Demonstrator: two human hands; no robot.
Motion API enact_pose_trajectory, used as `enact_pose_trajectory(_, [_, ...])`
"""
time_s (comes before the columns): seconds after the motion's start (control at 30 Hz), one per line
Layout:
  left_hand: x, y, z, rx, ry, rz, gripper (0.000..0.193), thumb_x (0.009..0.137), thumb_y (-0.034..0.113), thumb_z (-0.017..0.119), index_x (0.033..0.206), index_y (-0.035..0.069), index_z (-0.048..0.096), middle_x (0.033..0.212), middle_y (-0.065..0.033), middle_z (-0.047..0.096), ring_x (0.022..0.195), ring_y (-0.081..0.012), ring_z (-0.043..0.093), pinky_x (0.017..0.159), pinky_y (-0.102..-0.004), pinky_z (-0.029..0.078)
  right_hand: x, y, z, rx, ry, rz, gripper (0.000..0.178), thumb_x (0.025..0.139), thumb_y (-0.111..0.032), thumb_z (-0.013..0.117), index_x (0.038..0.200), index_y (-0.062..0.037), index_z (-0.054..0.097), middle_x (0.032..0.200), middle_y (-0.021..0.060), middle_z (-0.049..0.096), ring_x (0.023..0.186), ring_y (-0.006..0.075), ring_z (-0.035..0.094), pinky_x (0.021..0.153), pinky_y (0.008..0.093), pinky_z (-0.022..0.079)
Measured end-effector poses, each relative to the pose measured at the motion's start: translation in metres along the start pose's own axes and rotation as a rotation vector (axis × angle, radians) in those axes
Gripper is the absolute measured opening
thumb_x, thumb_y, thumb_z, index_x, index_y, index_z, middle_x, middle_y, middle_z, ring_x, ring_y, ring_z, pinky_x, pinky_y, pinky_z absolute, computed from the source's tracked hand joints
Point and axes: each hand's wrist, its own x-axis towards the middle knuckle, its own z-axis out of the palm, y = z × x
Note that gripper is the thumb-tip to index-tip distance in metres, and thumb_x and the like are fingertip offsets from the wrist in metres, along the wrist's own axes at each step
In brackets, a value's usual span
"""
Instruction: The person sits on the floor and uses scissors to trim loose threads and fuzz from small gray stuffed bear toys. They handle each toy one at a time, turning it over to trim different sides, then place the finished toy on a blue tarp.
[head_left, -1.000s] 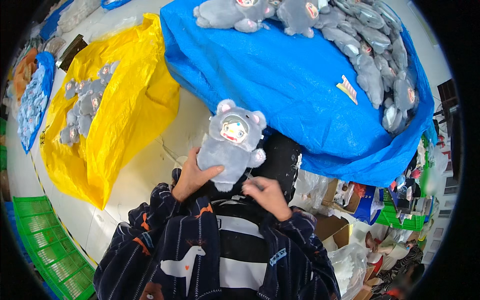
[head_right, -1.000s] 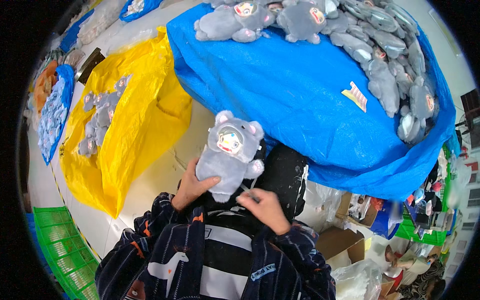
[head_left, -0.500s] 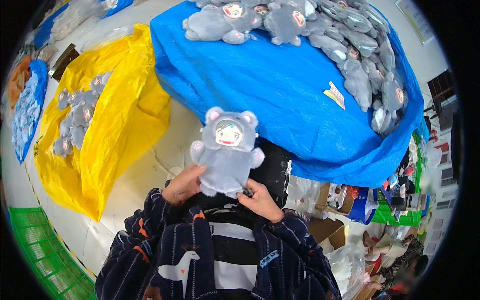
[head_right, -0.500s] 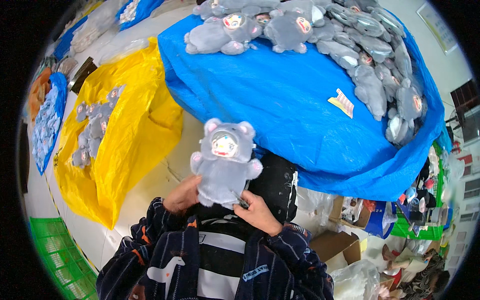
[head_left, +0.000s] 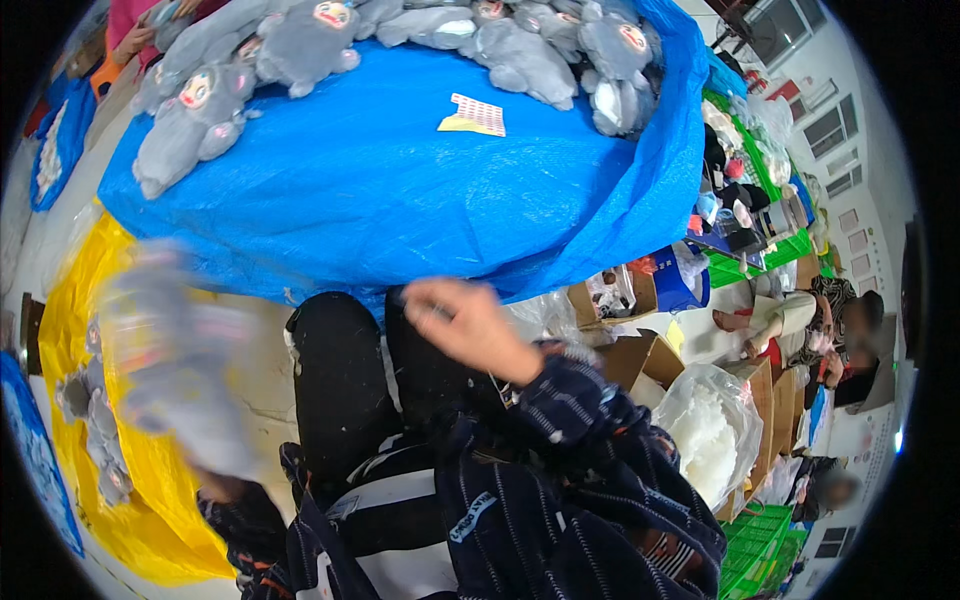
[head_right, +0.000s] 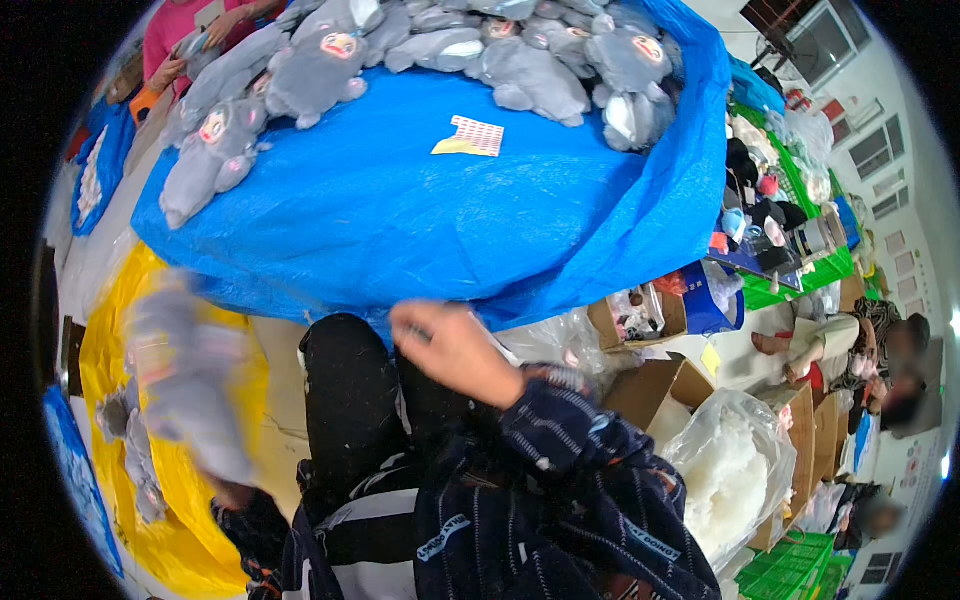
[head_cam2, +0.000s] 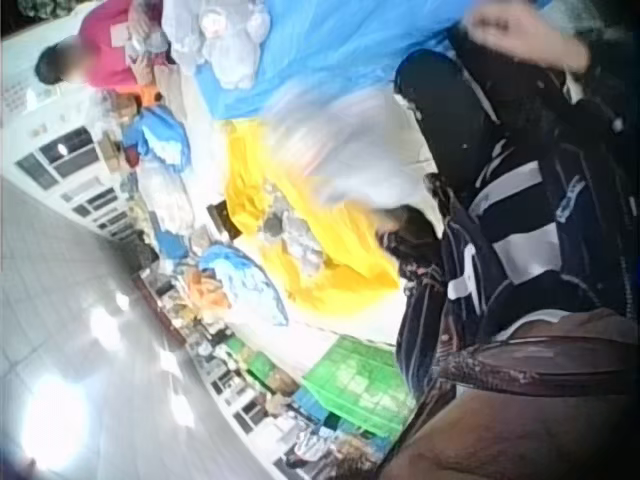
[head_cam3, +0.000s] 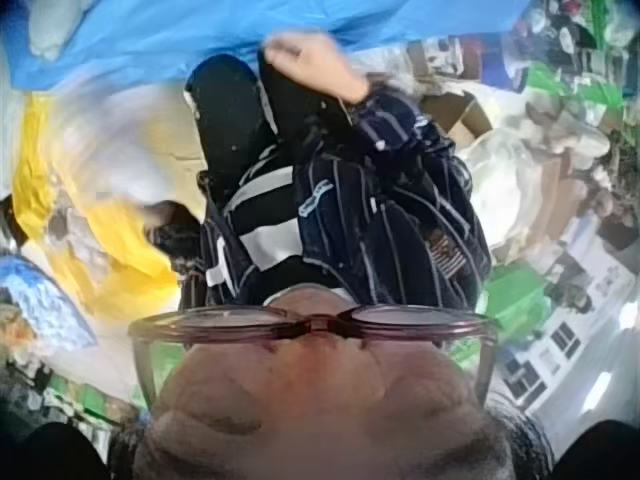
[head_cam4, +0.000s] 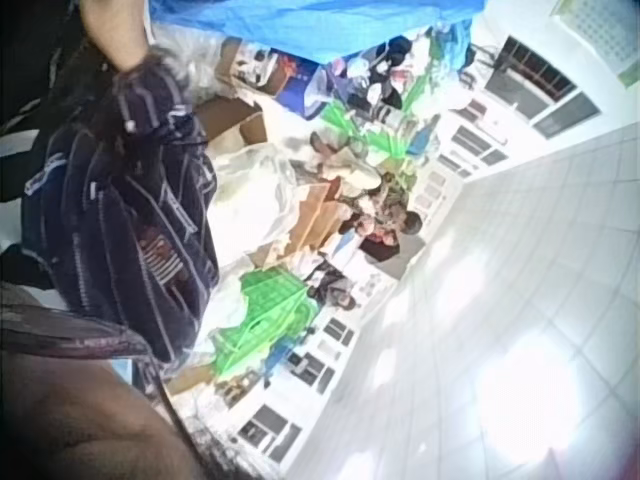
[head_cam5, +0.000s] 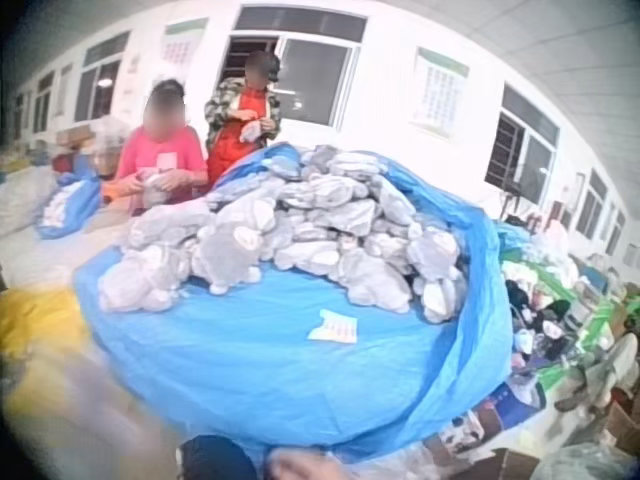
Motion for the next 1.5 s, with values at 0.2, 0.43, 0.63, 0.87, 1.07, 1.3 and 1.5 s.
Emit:
enact_pose_trajectory(0.2, [0.023,0.02,0.04,-0.279,0.03,0.139,0.068,0.094,0.041,0.043,0.146,0.011,0.012,0.139,-0.0114,0.039,0.11,-0.024,0.047,0.09,-0.0365,0.042,0.098,0.067,-0.165,-0.812,0.637,0.025,0.029,0.08,-0.026,0.063,0.097,-0.0029,0.063,0.092,0.0169,0.064,0.08,0.0373,0.061,0.068,0.0437,0.049])
enact_pose_trajectory(0.43, [0.032,-0.057,0.071,0.248,0.172,-0.263,0.026,0.096,0.023,0.045,0.116,0.007,0.051,0.08,-0.0019,0.052,0.072,-0.0124,0.05,0.069,-0.0245,0.042,0.122,0.174,-0.248,-1.503,0.487,0.385,0.014,0.081,-0.015,0.054,0.091,-0.0045,0.055,0.089,0.0187,0.06,0.07,0.0339,0.065,0.057,0.0425,0.053])
enact_pose_trajectory(0.63, [0.037,-0.072,0.09,0.453,0.08,-0.313,0.019,0.095,0.016,0.047,0.107,0.003,0.053,0.082,-0.003,0.054,0.074,-0.0123,0.049,0.068,-0.0244,0.04,0.092,0.119,-0.281,-1.326,0.698,0.108,0.025,0.075,-0.018,0.064,0.095,-0.0024,0.058,0.091,0.0166,0.062,0.079,0.033,0.062,0.066,0.0399,0.05])
enact_pose_trajectory(0.87, [0.034,-0.075,0.135,0.629,-0.233,-0.267,0.045,0.08,0.006,0.063,0.122,0.002,0.047,0.113,-0.01,0.055,0.096,-0.0154,0.055,0.083,-0.028,0.045,-0.02,-0.057,-0.195,-0.359,0.83,-0.092,0.024,0.076,-0.006,0.065,0.099,-0.0024,0.058,0.089,0.0111,0.061,0.072,0.0147,0.057,0.065,0.0264,0.046])
enact_pose_trajectory(1.07, [0.019,-0.09,0.15,0.98,-0.523,0.001,0.065,0.071,0.012,0.073,0.127,0.002,0.041,0.123,-0.0194,0.05,0.115,-0.0306,0.05,0.092,-0.0364,0.042,-0.072,-0.046,-0.033,-0.242,-0.032,-0.323,0.039,0.06,-0.004,0.074,0.094,-0.0064,0.057,0.098,0.0105,0.058,0.084,0.0262,0.062,0.069,0.0331,0.05])
enact_pose_trajectory(1.3, [-0.028,-0.106,0.096,0.994,-0.414,-0.254,0.049,0.067,0.004,0.069,0.113,0.001,0.052,0.108,-0.014,0.058,0.102,-0.0241,0.057,0.087,-0.0312,0.044,-0.095,-0.03,-0.008,0.252,-0.38,-0.033,0.03,0.068,-0.003,0.07,0.097,-0.0019,0.063,0.096,0.013,0.06,0.078,0.0206,0.062,0.065,0.027,0.05])
enact_pose_trajectory(1.5, [-0.023,-0.119,0.109,1.075,-0.508,-0.14,0.043,0.066,-0.011,0.054,0.107,0.001,0.055,0.104,-0.017,0.059,0.099,-0.0331,0.058,0.088,-0.0367,0.046,-0.089,-0.034,-0.001,-0.086,-0.324,0.041,0.021,0.074,-0.002,0.064,0.095,-0.0047,0.064,0.074,0.0108,0.063,0.062,0.0243,0.062,0.056,0.0314,0.048])
